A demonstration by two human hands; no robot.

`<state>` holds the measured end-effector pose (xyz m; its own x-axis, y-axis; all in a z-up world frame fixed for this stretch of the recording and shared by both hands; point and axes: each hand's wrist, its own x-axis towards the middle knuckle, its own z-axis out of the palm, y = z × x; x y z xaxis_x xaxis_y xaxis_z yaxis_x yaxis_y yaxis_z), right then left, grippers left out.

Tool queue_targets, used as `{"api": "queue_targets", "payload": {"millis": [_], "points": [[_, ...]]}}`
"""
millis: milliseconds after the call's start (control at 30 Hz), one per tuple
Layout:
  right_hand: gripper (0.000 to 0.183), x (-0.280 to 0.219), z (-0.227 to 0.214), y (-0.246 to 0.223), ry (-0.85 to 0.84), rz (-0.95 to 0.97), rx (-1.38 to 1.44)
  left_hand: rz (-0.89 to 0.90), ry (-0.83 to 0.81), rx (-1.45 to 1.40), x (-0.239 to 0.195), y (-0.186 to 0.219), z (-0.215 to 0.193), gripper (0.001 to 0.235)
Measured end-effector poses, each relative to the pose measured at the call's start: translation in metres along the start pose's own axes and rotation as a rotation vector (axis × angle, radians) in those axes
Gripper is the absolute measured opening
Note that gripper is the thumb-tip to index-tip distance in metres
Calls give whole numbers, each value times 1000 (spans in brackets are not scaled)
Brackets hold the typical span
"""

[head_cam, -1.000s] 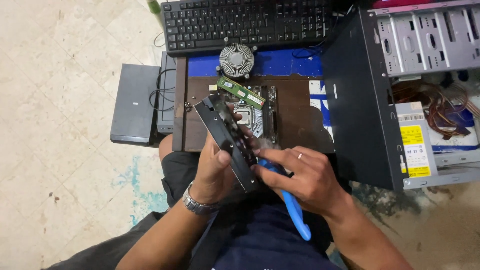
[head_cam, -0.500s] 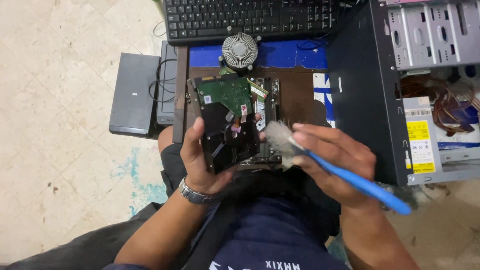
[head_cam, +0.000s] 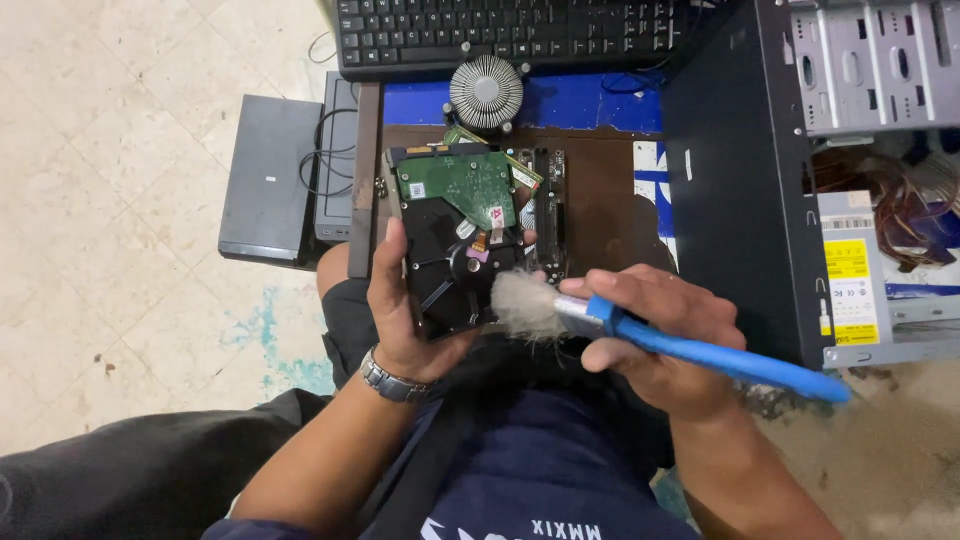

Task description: The person sits on the floor and uses a blue brush to clean dust off a hard drive and a motherboard. They hold the hard drive in one hand and brush it thoroughly, then place it on the table next to the motherboard.

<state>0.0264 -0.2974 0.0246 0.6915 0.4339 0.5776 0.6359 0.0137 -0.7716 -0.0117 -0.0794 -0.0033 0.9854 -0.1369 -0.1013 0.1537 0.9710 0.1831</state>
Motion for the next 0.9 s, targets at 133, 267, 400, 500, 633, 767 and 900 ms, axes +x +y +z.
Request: {"api": "queue_targets", "payload": {"millis": [133,267,400,500,633,767,900], "points": [[46,21,9,-11,-158,-145,-4,31,8,122,0,-3,5,72],[31,37,1,-20,-381,-46,-111,-42,70,188,-3,-5,-1,69],[32,41,6,-24,-354,-81,-51,-7,64,170,2,-11,1,58],[38,47,19,-26,-362,-180,-99,-62,182,309,6,-9,6,64],[35,47,17,-22,-375,-167,-28,-38,247,302,10,-7,14,61],[31,41,17,-21,-348,-85,-80,0,262,225,8,-8,15,61],[29,46,19,-27,-331,-90,-75,51,157,270,12,-10,13,53]]}}
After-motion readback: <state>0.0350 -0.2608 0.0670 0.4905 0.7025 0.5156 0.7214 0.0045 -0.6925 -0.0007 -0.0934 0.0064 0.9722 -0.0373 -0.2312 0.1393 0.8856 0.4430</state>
